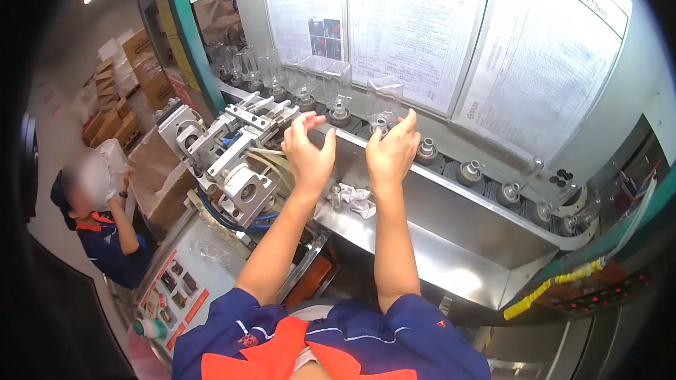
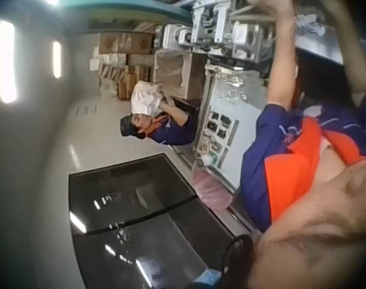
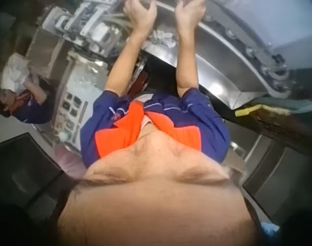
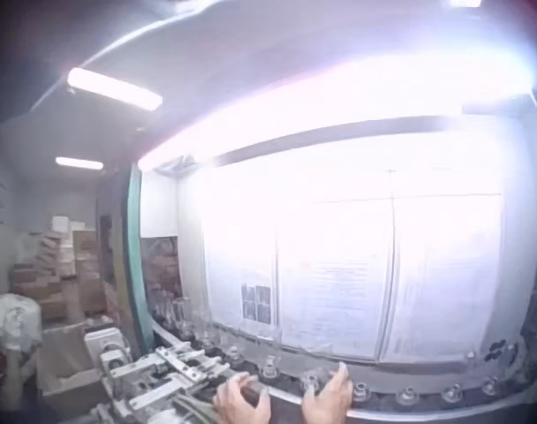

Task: The person takes plastic preforms from a box, places them onto the holders of a molding machine, and removes molded plastic bottles from the machine by hand.

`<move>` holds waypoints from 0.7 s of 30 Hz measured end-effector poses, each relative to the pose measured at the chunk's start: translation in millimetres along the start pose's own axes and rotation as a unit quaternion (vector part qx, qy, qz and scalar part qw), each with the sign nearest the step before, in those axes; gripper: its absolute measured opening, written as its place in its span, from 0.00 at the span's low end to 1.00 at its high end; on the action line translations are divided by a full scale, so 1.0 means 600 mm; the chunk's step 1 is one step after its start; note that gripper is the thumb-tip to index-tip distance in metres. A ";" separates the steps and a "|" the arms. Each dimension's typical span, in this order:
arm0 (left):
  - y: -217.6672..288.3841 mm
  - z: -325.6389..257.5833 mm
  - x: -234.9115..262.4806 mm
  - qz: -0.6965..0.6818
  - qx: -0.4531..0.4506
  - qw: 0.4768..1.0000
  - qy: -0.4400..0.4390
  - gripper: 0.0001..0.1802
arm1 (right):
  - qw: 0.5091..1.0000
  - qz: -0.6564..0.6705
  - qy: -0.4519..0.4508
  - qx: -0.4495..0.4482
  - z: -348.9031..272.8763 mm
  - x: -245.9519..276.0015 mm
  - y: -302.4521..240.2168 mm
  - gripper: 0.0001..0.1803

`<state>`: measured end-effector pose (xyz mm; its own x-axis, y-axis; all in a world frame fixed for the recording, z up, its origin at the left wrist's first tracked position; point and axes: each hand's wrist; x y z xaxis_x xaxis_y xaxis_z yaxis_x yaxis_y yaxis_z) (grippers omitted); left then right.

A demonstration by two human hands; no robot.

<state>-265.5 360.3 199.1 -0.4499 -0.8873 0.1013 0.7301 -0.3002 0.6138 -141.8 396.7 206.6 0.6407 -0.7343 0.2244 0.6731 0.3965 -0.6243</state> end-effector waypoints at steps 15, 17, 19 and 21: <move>-0.025 0.036 -0.131 0.064 0.087 0.994 0.036 0.36 | 0.989 -0.021 -0.105 -0.106 0.045 0.009 -0.002 0.36; -0.024 0.045 -0.116 -0.020 0.049 0.994 0.094 0.35 | 0.991 0.101 -0.017 -0.088 0.033 -0.011 0.007 0.36; 0.023 0.051 -0.082 -0.163 0.074 0.979 0.098 0.35 | 0.977 0.196 0.069 -0.052 0.035 -0.019 0.015 0.35; 0.067 0.045 -0.021 -0.297 0.114 0.946 0.068 0.33 | 0.956 0.250 0.112 -0.101 0.034 -0.006 0.004 0.34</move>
<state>-244.5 368.7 243.3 -0.6642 -0.6275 -0.4063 0.2329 -0.6902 0.6851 -135.0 411.4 219.8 0.7529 -0.5896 -0.2923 0.2042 0.6315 -0.7480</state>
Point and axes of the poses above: each hand's wrist, its own z-axis towards the middle knuckle, its own x-axis out of the back of the hand, y = z × x, and after that the axes turned 9 degrees about y, right-handed
